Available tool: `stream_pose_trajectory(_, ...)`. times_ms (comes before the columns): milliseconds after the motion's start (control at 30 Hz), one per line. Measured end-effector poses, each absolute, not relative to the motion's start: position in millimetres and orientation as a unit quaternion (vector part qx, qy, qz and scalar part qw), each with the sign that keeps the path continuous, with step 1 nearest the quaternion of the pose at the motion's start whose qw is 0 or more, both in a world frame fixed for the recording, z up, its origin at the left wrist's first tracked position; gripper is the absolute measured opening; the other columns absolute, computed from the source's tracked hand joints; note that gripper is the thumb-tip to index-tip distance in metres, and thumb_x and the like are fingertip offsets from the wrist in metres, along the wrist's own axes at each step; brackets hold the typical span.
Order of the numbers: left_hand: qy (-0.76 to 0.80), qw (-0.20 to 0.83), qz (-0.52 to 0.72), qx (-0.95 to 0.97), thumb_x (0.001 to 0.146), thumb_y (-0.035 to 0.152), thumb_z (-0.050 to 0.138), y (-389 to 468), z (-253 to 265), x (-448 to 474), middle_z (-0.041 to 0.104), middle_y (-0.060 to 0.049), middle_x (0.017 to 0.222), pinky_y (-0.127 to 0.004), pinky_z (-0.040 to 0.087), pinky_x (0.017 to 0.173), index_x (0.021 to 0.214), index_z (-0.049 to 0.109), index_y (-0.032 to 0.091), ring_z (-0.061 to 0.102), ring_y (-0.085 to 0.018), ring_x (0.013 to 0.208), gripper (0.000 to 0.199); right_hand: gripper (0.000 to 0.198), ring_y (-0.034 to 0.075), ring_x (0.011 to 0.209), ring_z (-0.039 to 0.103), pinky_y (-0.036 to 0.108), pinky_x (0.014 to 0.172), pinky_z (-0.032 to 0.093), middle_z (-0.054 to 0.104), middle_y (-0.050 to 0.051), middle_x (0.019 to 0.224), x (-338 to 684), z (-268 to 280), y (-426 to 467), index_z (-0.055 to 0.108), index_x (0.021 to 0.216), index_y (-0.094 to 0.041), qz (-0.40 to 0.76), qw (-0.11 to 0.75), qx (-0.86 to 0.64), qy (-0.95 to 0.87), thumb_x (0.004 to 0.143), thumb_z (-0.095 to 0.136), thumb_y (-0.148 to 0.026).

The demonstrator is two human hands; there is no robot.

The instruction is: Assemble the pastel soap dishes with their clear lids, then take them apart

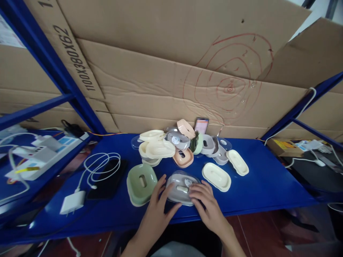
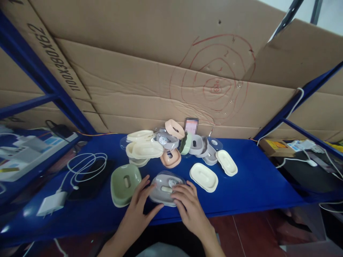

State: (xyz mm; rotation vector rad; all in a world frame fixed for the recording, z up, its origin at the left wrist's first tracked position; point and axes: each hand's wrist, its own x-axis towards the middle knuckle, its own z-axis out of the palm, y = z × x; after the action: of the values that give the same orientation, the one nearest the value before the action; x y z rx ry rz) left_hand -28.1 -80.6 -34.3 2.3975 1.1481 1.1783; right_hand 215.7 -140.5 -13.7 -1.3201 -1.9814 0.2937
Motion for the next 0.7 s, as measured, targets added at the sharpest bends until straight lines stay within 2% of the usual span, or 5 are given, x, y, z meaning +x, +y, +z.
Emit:
stream_pose_trajectory(100, 0.395, 0.144, 0.388, 0.820, 0.109, 0.041, 0.063, -78, -36, -30, 0.046, -0.018, 0.169, -0.045, 0.065, 0.109, 0.161, 0.047, 0.029, 0.062, -0.032, 0.147, 0.056, 0.030, 0.022, 0.145, 0.061, 0.062, 0.136, 0.034, 0.073, 0.002, 0.141, 212, -16, -143, 0.069, 0.126, -0.032, 0.139, 0.357, -0.489, -0.784, 0.110, 0.051, -0.015)
stream_pose_trajectory(200, 0.385, 0.144, 0.384, 0.827, 0.109, 0.042, 0.063, -77, -39, -31, 0.053, -0.015, 0.165, -0.048, 0.062, 0.113, 0.156, 0.053, 0.030, 0.063, -0.031, 0.147, 0.049, 0.036, 0.023, 0.153, 0.054, 0.059, 0.135, 0.036, 0.068, 0.003, 0.150, 209, -17, -145, 0.069, 0.135, -0.034, 0.133, 0.366, -0.490, -0.780, 0.109, 0.051, -0.015)
stream_pose_trajectory(300, 0.379, 0.143, 0.409, 0.817, 0.106, 0.049, 0.067, -76, -43, -32, 0.060, -0.015, 0.154, -0.048, 0.066, 0.108, 0.143, 0.062, 0.028, 0.069, -0.031, 0.137, 0.042, 0.045, 0.030, 0.165, 0.038, 0.057, 0.130, 0.044, 0.047, 0.006, 0.172, 207, -18, -145, 0.061, 0.153, -0.035, 0.109, 0.355, -0.535, -0.759, 0.108, 0.062, -0.028)
stream_pose_trajectory(400, 0.385, 0.148, 0.419, 0.809, 0.104, 0.048, 0.071, -76, -43, -31, 0.060, -0.014, 0.152, -0.048, 0.066, 0.107, 0.138, 0.064, 0.028, 0.070, -0.032, 0.136, 0.040, 0.061, 0.033, 0.169, 0.027, 0.054, 0.128, 0.047, 0.032, 0.006, 0.181, 205, -18, -142, 0.048, 0.166, -0.038, 0.117, 0.319, -0.561, -0.755, 0.108, 0.066, -0.039)
stream_pose_trajectory(700, 0.380, 0.184, 0.377, 0.825, 0.105, 0.035, 0.071, -79, -40, -33, 0.051, -0.012, 0.162, -0.049, 0.062, 0.113, 0.148, 0.057, 0.033, 0.065, -0.031, 0.143, 0.045, 0.071, 0.031, 0.166, 0.035, 0.052, 0.124, 0.052, 0.038, 0.008, 0.178, 207, -26, -142, 0.034, 0.173, -0.038, 0.052, 0.332, -0.560, -0.757, 0.108, 0.065, -0.039)
